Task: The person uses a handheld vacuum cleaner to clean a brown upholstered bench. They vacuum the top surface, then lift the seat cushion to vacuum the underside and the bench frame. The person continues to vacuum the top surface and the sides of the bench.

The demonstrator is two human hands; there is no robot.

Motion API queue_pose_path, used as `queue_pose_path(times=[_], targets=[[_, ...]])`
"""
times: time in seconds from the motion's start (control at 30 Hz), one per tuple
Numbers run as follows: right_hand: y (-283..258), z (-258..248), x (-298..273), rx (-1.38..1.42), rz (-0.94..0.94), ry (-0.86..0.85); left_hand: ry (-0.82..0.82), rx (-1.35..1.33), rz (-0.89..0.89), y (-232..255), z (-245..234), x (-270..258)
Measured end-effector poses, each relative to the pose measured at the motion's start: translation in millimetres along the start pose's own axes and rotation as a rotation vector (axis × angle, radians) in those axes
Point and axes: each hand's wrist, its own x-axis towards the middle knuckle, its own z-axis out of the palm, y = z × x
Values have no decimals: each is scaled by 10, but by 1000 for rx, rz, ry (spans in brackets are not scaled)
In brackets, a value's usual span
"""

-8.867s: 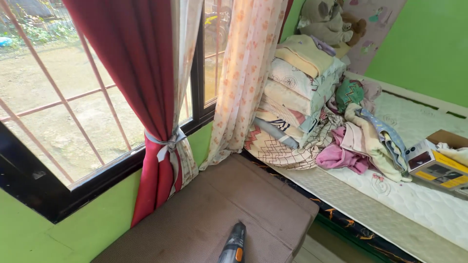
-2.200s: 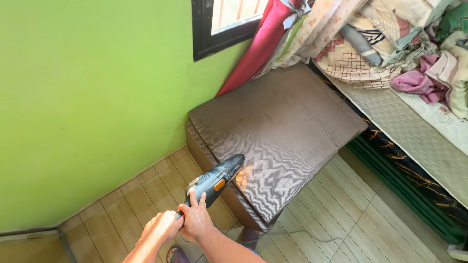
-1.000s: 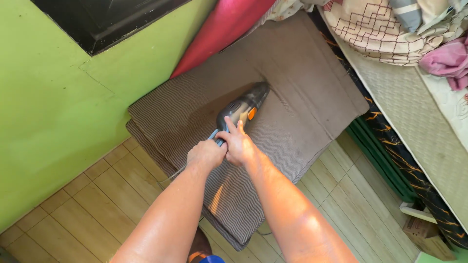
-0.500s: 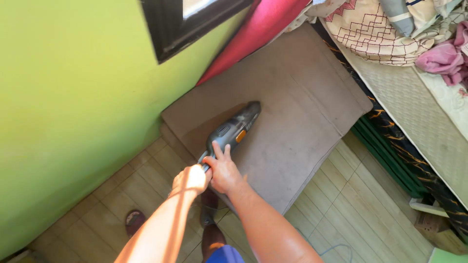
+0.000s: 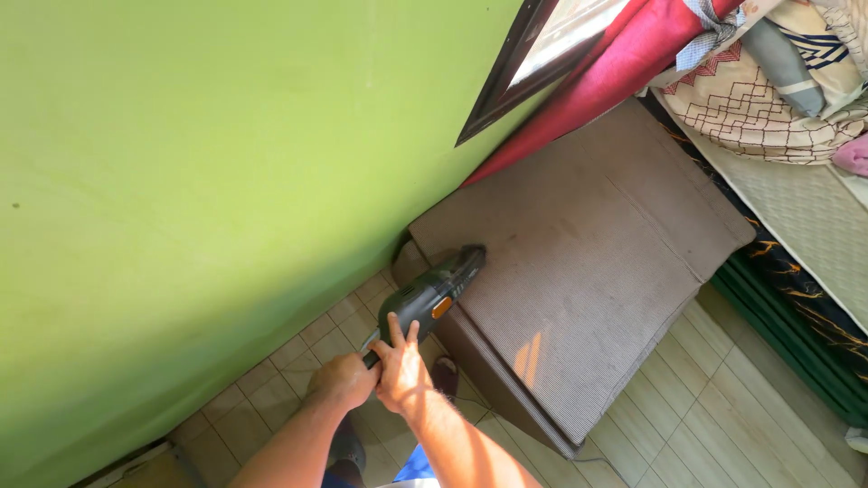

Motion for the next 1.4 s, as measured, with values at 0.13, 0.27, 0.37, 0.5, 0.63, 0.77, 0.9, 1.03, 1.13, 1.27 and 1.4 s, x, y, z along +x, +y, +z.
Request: queue_pose_path(times=[0.13,0.27,0.37,0.5,0.63,0.77,0.9,1.03,1.13,1.27,1.4], targets=[[308,-139,131,20,68,-25,-2,-32,-4,289,28,189],[711,-346,329,-77,-120,38,-35,-22,8,658,33,455],[1025,-510,487,-55,-145,110,-46,-16,1,990,-28,703],[1540,-849,819,-123,-180,91,-32,-54,55,1518,-104,1091],[2183,-1253,1104,-154,-195,114,-28,-119,16,2220,-129,1537],[2751,-1590,1475,-210,-127,31,-7,-116,80,2823,-227,1974],[3310,-1800,1799,-228,-121,116,-36,-88,52,3382,-365,2280],[3618,-2061,1944,-82,31,147,-19,-103,81,3788,-513,2357],[3572,-2160,1976,-46,95,140,46,-44,129,3863,-623,2361],[3269,-2065,1985,-33,92,182,77,-11,148,3621,-696,2295],[2760,-1667,1761,-63,10,171,29,-87,81,2921,-568,2031]])
